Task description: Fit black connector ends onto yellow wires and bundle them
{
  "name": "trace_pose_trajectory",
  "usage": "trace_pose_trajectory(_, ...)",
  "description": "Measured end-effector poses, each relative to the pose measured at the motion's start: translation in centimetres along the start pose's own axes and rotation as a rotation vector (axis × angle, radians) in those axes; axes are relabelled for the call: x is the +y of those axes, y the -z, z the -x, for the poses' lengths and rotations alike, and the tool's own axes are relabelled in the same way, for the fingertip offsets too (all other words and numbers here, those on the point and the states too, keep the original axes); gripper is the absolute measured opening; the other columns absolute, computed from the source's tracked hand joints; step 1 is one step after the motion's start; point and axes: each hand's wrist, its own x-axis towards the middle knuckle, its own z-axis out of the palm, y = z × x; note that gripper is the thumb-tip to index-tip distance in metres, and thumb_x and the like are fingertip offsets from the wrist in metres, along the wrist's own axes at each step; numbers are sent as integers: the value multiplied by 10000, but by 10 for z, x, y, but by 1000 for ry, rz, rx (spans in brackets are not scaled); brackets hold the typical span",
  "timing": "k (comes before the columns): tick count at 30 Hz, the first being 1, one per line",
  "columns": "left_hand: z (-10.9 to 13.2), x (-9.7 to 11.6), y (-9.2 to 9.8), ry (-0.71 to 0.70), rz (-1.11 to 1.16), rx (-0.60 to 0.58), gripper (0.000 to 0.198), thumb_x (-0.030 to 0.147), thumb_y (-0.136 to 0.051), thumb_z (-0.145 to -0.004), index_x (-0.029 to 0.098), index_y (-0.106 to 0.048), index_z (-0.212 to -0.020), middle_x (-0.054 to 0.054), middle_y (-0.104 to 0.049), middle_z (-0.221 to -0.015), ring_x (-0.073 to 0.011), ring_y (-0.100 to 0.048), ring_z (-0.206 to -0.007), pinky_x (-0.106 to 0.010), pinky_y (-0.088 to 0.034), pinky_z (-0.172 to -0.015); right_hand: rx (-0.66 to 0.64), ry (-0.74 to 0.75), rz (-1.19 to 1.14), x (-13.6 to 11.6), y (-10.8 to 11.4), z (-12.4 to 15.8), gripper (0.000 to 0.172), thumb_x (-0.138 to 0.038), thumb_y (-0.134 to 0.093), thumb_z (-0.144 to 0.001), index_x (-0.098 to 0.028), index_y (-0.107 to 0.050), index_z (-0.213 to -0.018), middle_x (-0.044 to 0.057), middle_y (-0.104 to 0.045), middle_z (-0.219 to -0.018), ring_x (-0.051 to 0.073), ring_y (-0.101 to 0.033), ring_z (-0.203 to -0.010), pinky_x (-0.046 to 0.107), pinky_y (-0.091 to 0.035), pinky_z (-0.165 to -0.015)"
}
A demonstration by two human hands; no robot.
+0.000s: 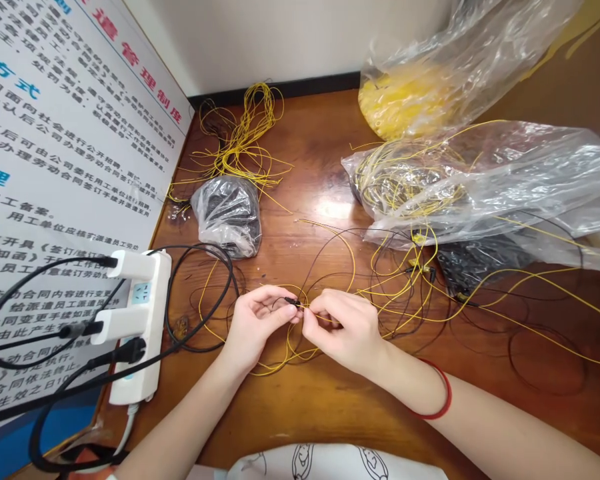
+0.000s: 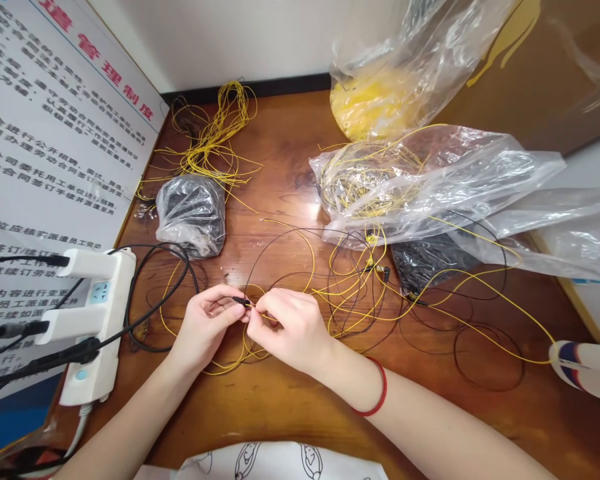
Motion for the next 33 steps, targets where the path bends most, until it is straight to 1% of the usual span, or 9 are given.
trace_pose_trajectory(6, 0, -1, 1, 20, 66, -16, 237, 292, -888, -600, 159, -751, -740, -15, -719, -584, -118, -668, -538, -203, -555, -589, -36, 10, -15, 1, -1, 1, 230, -103, -545, -857, -202, -498, -655, -53, -504, -529, 69, -414, -449, 206, -361, -452)
trace_pose_trajectory(11, 0, -1, 0, -3, 16, -21, 255, 320, -880, -611, 148, -748, -745, -19, -709, -576, -131, -667, -538, -221, -558, -584, -52, 19, -13, 2, -2, 3, 219, -112, -537, -864, -204, -511, -668, -56, -507, -530, 69, -414, -449, 203, -371, -456)
trace_pose_trajectory(14, 0, -1, 0, -1, 6, -22, 282, 354, -879, -609, 149, -747, -749, -28, -722, -602, -140, -673, -544, -234, -568, -587, -65, -1, -40, 1, -1, 2, 209, -121, -522, -868, -206, -518, -677, -42, -550, -556, 76, -455, -466, 205, -395, -466)
trace_pose_trajectory(16, 0, -1, 0, 0, 14, -25, 289, 363, -882, -606, 153, -745, -749, -28, -726, -612, -134, -671, -542, -229, -569, -586, -55, -21, -63, 0, 0, 1, 172, -123, -529, -857, -205, -530, -706, -33, -569, -581, 83, -486, -487, 208, -415, -479)
trace_pose_trajectory(20, 0, -1, 0, -19, -5, -17, 290, 362, -883, -608, 153, -738, -748, -24, -718, -611, -135, -672, -551, -229, -568, -584, -25, -47, -70, -1, 1, 1, 62, -146, -567, -859, -197, -585, -828, -18, -582, -634, 96, -510, -518, 219, -448, -494)
trace_pose_trajectory(24, -1, 0, -1, -27, -23, -12, 307, 370, -887, -601, 148, -722, -732, -25, -720, -621, -140, -676, -561, -240, -577, -599, -25, -73, -84, 0, 2, 1, 100, -123, -558, -879, -197, -599, -826, -11, -606, -661, 93, -527, -537, 214, -463, -504)
trace_pose_trajectory(30, -1, 0, -2, -55, 21, -16, 253, 294, -892, -608, 157, -712, -722, -13, -728, -654, -120, -682, -585, -208, -574, -617, -29, -83, -113, 0, 0, 2, 113, -96, -571, -865, -192, -575, -805, -14, -569, -661, 91, -519, -554, 208, -464, -505)
trace_pose_trajectory(33, -1, 1, -2, -41, 15, 2, 282, 327, -896, -594, 153, -711, -717, -13, -717, -631, -125, -673, -558, -221, -573, -597, -18, -69, -117, 0, 1, 2, 87, -110, -569, -865, -196, -576, -853, 0, -592, -701, 112, -539, -602, 236, -487, -544)
